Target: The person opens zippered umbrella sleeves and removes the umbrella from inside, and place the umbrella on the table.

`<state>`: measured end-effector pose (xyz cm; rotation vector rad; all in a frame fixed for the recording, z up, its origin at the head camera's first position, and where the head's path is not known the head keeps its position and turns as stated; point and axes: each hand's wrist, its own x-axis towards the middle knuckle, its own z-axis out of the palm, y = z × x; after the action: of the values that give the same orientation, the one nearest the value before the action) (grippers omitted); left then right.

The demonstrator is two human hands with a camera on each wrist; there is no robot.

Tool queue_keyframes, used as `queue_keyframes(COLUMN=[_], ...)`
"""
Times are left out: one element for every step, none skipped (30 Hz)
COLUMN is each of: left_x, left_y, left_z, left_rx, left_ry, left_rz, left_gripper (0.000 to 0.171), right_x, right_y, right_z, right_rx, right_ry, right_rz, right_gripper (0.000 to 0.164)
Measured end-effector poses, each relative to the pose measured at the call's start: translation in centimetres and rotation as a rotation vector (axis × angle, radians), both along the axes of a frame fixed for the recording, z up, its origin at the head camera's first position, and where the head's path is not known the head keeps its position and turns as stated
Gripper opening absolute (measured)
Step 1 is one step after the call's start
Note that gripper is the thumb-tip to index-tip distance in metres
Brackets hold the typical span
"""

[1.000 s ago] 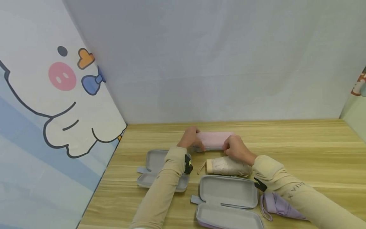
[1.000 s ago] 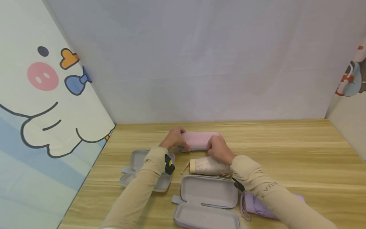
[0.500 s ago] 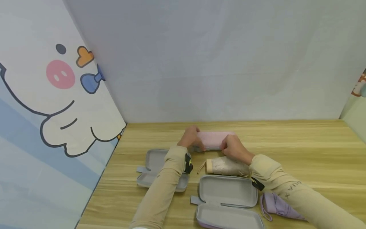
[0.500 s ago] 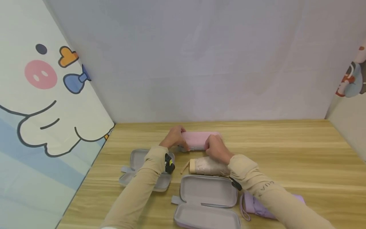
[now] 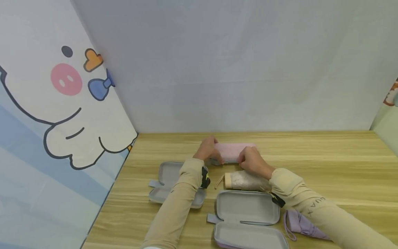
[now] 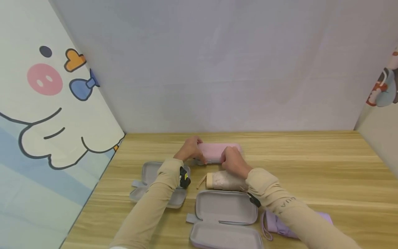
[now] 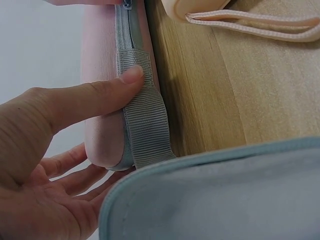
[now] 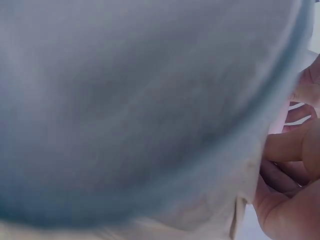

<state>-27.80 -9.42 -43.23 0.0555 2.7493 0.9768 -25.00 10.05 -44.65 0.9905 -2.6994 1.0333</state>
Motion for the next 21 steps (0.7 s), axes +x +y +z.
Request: queue_keyframes(left_x=[0.0,0.0,0.0,0.0,0.0,-0.1,-0.1,-0.1,-0.1,-0.1,-0.2,-0.2,-0.2,-0.3,-0.3,-0.3,-0.4,-0.4,-0.4,-0.3,-0.3], left_y=[0.0,0.1,0.1,0.1,0.1,0.1,0.1,0.1,0.1,0.1,0.1,0.1,0.1,0.0,0.0,0.0,0.0,0.0,0.0,0.1,0.1], left_z=[0.0,0.0,0.0,0.0,0.0,0.0,-0.1,-0.1,-0.1,-0.1,-0.1,-0.1,-0.1,-0.1,-0.2,-0.2,-0.2,-0.1,-0.1,0.0,0.1], left_rx=[-0.001,-0.003,-0.003,-0.003,-0.004,-0.006,-0.007,-0.006,-0.006,-0.004,-0.004,-0.007,-0.010,-0.011,-0.016,-0.019,-0.025,-0.030,-0.031,-0.034,-0.041], left_ry=[-0.001,-0.001,0.000,0.001,0.003,0.006,0.008,0.008,0.011,0.011,0.013,0.017,0.020,0.022,0.027,0.030,0.034,0.033,0.029,0.028,0.028], left_rz=[0.000,-0.001,-0.001,-0.002,-0.003,-0.005,-0.006,-0.004,-0.003,-0.002,0.000,-0.001,-0.002,-0.003,-0.007,-0.009,-0.013,-0.014,-0.015,-0.014,-0.015], left_gripper=[0.084,0.084,0.084,0.083,0.083,0.083,0.082,0.082,0.081,0.081,0.081,0.080,0.080,0.080,0.080,0.080,0.079,0.079,0.079,0.079,0.079], right_x=[0.0,0.0,0.0,0.0,0.0,0.0,0.0,0.0,0.0,0.0,0.0,0.0,-0.1,-0.1,-0.1,-0.2,-0.3,-0.4,-0.5,-0.5,-0.6], right_y=[0.0,-0.1,-0.1,-0.2,-0.3,-0.4,-0.5,-0.6,-0.7,-0.9,-1.1,-1.2,-1.4,-1.5,-1.7,-1.9,-2.0,-2.1,-2.3,-2.4,-2.5], right_z=[0.0,0.0,0.0,0.0,0.0,0.1,0.1,0.1,0.2,0.3,0.3,0.4,0.5,0.6,0.7,0.7,0.8,0.8,0.8,0.8,0.8], right_rx=[0.003,0.005,0.007,0.009,0.011,0.014,0.018,0.021,0.027,0.034,0.041,0.047,0.054,0.058,0.062,0.064,0.065,0.065,0.065,0.066,0.068], right_ry=[-0.001,-0.002,-0.007,-0.010,-0.012,-0.015,-0.017,-0.021,-0.026,-0.029,-0.035,-0.040,-0.046,-0.049,-0.056,-0.061,-0.069,-0.073,-0.077,-0.077,-0.076], right_rz=[-0.005,-0.007,-0.009,-0.009,-0.007,-0.007,-0.007,-0.005,-0.006,-0.008,-0.010,-0.011,-0.011,-0.010,-0.012,-0.009,-0.006,-0.002,0.003,0.009,0.012], right_gripper=[0.019,0.019,0.018,0.018,0.018,0.017,0.017,0.016,0.016,0.016,0.016,0.016,0.016,0.015,0.015,0.014,0.014,0.014,0.014,0.014,0.015])
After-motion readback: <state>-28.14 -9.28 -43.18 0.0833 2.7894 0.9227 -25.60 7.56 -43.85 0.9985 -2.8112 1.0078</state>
